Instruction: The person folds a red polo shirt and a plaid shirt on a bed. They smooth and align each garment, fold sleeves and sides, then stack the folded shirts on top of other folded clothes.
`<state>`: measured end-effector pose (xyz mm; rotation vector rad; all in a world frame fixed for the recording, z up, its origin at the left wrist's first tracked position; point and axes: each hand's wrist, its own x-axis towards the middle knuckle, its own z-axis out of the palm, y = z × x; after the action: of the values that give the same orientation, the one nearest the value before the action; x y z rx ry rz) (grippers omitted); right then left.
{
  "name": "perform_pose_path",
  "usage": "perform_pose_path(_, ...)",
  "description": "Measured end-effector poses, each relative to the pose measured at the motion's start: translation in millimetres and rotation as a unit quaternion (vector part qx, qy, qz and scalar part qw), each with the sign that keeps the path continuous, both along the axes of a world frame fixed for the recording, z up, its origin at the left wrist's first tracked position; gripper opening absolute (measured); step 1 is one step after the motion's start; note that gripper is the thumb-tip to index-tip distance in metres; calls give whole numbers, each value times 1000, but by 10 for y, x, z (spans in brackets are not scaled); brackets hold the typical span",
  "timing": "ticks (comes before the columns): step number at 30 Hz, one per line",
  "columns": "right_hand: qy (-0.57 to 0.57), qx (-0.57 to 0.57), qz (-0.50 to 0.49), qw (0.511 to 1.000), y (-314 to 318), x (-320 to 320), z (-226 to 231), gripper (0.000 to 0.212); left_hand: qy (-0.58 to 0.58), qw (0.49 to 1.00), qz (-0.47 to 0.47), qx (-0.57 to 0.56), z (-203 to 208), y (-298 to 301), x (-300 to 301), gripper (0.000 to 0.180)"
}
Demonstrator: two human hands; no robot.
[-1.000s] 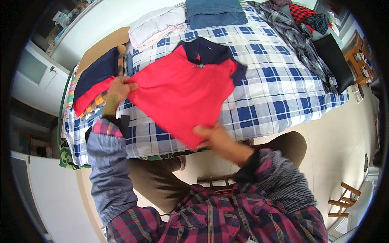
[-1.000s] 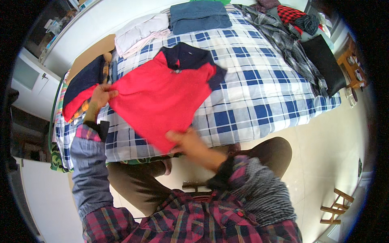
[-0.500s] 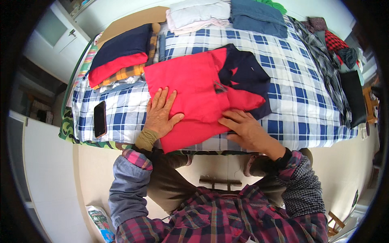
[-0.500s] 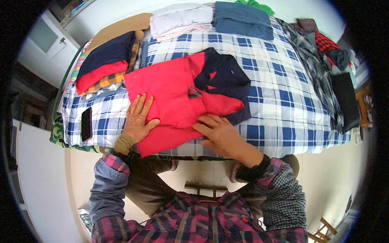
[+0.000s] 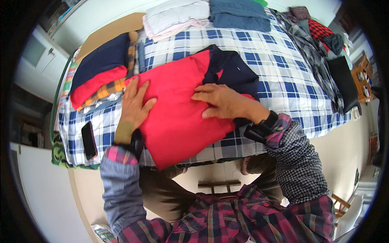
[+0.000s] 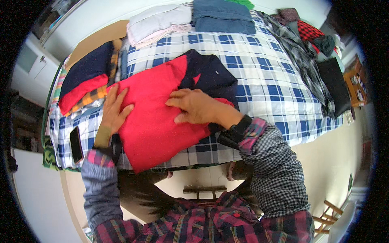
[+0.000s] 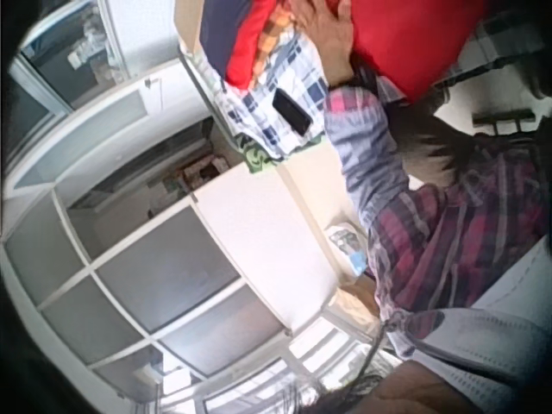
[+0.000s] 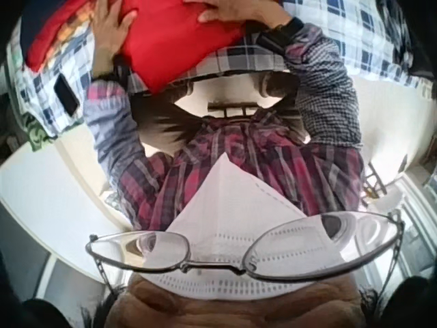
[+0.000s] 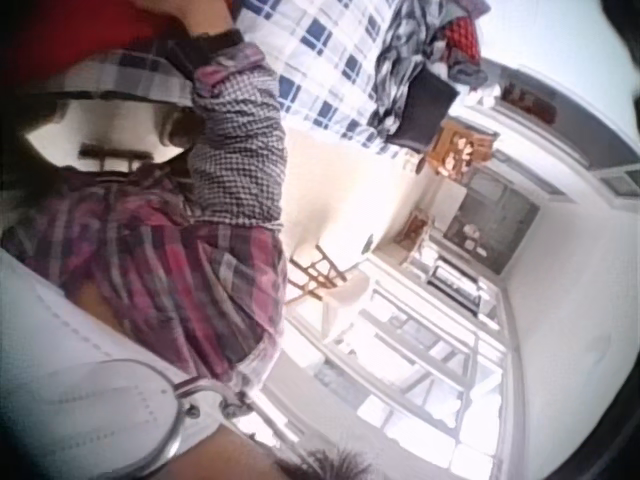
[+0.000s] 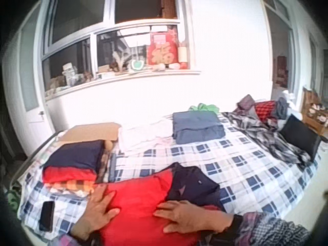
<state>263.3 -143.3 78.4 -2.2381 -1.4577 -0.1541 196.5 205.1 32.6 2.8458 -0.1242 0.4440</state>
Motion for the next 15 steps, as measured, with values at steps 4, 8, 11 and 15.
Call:
perform_pose_path(4, 0, 153, -209, 966, -750, 569, 123, 45, 2, 946, 69, -318, -23, -63, -637, 83)
perform_pose_path(8, 248, 83, -404, 877, -1070, 866, -55, 65, 116, 823, 81, -550, -91, -337, -933, 90)
perform_pose_path(11, 436, 222, -311, 815, -962, 871, -258, 47, 46, 936, 43, -346, -28, -532, -842, 94)
perform_pose_path(15, 562, 400, -190, 699, -1114, 763, 6, 34, 57, 842, 32, -536, 319, -662, -817, 89)
